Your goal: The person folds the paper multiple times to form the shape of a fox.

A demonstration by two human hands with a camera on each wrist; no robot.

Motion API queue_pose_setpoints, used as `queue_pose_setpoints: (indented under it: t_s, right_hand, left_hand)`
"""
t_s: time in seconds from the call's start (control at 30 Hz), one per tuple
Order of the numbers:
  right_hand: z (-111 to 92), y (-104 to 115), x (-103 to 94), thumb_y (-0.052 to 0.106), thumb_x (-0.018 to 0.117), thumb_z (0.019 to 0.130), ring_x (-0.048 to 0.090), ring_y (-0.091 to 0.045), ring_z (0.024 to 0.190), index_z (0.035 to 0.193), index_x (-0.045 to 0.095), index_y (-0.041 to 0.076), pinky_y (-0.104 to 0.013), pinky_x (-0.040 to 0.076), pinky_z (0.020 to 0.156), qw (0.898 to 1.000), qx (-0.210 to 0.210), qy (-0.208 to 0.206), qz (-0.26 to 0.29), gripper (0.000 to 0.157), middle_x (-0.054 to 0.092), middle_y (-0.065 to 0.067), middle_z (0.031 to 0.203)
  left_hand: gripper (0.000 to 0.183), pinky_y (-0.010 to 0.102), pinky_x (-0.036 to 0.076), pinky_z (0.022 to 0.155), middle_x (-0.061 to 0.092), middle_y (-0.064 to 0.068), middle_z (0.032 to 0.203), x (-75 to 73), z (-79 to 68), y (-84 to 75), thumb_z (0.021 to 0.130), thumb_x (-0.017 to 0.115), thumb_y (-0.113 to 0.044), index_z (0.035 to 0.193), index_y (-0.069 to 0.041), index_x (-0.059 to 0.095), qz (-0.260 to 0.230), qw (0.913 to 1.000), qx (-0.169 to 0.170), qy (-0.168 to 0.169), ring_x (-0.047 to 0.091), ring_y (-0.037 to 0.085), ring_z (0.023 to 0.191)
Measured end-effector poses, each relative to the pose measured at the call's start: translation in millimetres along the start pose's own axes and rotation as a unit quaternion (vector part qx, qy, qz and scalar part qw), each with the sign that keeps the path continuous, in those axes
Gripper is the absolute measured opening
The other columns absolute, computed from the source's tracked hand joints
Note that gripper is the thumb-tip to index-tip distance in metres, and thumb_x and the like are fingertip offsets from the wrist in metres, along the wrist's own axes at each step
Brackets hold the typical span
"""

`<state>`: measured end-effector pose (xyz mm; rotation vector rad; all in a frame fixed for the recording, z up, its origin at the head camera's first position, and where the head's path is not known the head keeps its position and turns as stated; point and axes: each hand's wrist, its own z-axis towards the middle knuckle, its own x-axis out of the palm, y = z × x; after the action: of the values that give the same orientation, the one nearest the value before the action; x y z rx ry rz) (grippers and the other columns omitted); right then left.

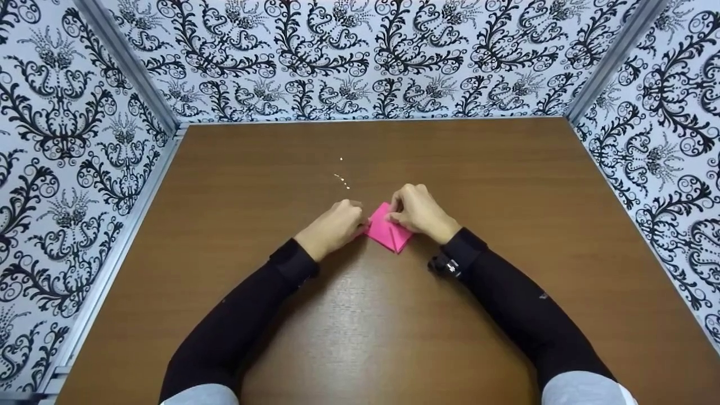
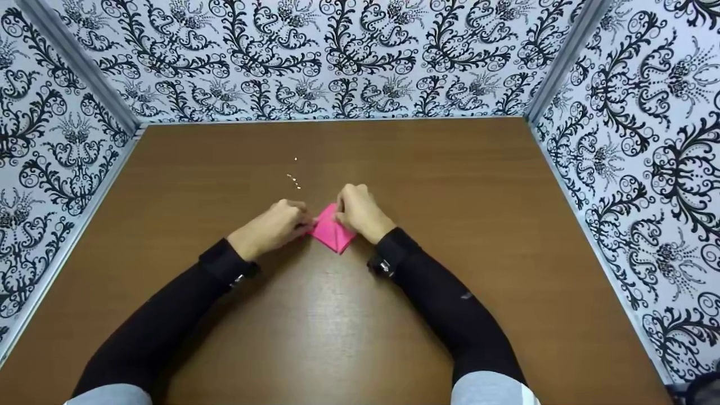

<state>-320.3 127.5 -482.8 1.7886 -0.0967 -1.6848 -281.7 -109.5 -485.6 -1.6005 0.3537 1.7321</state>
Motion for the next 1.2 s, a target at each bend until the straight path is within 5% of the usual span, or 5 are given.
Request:
queue_pose_setpoints:
  t_s: [0.73,1.2]
  right_hand:
    - [-2.4,-1.8,0.2,0.019,0.096,0.098,0.072,-0.023,0.085,0.086,0.090,0.010,-0.044,0.062,0.084,1.000,-0.006,-0.012,0.002,0.016,0.088,-0.008,0.093]
    - [-2.2,-0.6,-0.9,0.019,0.095,0.100,0.069,-0.020,0.085,0.091,0.091,0.009,-0.032,0.054,0.077,1.000,0.000,-0.004,0.010,0.014,0.089,-0.009,0.097]
  left_hand:
    - [0.013,0.039,0.073,0.074,0.078,0.015,0.095,-2.4,-33.7,-5.3,0.109,0.080,-0.004,0.099,0.001,0.087,0.012,0.9997,0.001,-0.019,0.084,0.032,0.086]
    - [0.011,0.040,0.073,0.077,0.077,0.015,0.097,-4.5,-34.2,-7.0,0.109,0.081,-0.004,0.106,0.001,0.090,0.014,0.9999,-0.004,-0.002,0.085,0.032,0.090]
